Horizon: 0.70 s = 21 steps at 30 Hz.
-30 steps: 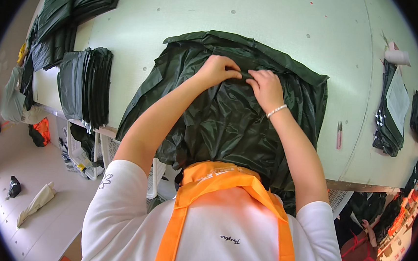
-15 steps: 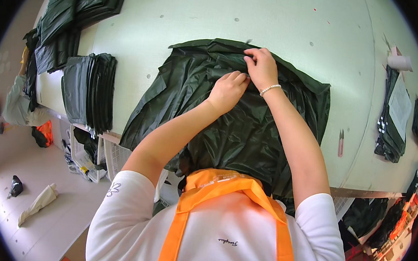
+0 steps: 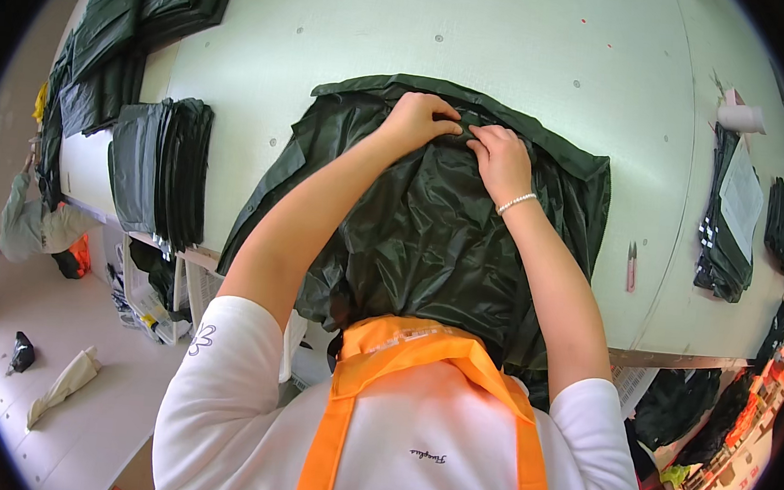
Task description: The person unfolds a dark green jacket on a table, smooths it out, and folds it into a compact rectangle. The person then places the folded jacket into a small matching pouch and sets it aside.
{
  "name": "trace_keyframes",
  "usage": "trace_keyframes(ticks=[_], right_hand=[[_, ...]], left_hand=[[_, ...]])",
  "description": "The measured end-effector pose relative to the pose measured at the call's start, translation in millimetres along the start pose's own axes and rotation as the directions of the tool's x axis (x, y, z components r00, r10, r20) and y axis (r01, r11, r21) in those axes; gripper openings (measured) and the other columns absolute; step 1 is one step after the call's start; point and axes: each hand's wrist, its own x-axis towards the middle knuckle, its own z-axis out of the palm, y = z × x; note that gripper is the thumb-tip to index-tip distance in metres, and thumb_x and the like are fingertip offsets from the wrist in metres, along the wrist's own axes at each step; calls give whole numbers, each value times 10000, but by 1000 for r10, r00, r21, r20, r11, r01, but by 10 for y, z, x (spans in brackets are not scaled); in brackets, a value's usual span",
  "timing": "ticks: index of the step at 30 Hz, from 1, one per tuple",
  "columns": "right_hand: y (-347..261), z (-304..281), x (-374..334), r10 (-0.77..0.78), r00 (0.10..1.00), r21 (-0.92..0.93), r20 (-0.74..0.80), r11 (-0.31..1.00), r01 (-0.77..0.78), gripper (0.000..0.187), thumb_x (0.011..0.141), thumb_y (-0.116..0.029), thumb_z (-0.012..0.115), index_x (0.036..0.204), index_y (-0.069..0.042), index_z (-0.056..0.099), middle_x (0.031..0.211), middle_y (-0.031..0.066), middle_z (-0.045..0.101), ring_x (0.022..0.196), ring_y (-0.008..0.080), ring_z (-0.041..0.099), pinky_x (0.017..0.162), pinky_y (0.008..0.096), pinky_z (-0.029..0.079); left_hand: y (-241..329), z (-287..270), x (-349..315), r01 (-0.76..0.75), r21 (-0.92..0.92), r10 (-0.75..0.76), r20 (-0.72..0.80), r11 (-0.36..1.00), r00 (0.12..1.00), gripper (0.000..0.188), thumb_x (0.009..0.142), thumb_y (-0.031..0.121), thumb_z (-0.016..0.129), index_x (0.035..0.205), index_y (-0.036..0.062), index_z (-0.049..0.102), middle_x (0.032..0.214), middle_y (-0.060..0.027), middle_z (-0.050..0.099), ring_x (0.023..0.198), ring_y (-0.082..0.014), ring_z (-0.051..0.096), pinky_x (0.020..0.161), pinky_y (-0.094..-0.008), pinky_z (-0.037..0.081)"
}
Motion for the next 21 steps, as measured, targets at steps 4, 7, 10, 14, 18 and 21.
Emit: trace_keyframes(ticks=[4,7,10,14,18,21], right_hand=[[87,-45,280,309,942,164,134,930,-329,146,786,-193,683,869,-73,674,854,92,660,800,321,627,716,411,498],[42,0,272,42,994,-47,-104,998,-47,148,749,-177,714,754,-57,628,822,87,601,839,299,572,725,385,479],[11,61,124,-96,990,-183,-100,980,77,182,740,-178,708,820,-30,638,867,77,577,887,274,539,800,379,451],[7,11,34,-185,980,-281,-75,947,157,292,740,-204,704,951,-15,631,917,69,582,944,253,528,882,361,413],[15,-16,79,-179,984,-363,18,915,173,308,731,-220,706,953,-21,628,911,68,587,938,239,521,870,344,406],[-4,-15,96,-191,979,-442,67,874,201,285,748,-238,689,927,-24,631,892,70,594,915,233,522,848,335,407]], left_hand=[[-37,160,12,-214,416,313,-186,884,931,187,780,227,682,873,68,714,795,-71,674,735,-300,630,692,-386,508],[-70,164,188,32,332,19,-149,943,989,177,768,226,692,855,73,709,740,-79,657,716,-280,634,675,-386,504],[-124,100,354,82,281,-51,-119,956,992,257,747,237,711,944,78,667,707,-83,649,710,-265,642,648,-388,496],[-34,52,501,31,520,33,-114,854,993,269,737,240,720,942,96,623,828,-74,640,792,-268,628,666,-394,497],[-39,-33,638,-159,677,146,77,719,986,210,806,257,647,898,93,552,854,-80,620,806,-277,623,659,-394,502],[-53,-81,699,-202,714,248,41,670,968,164,861,250,577,909,102,526,765,-67,616,724,-284,629,608,-393,503]])
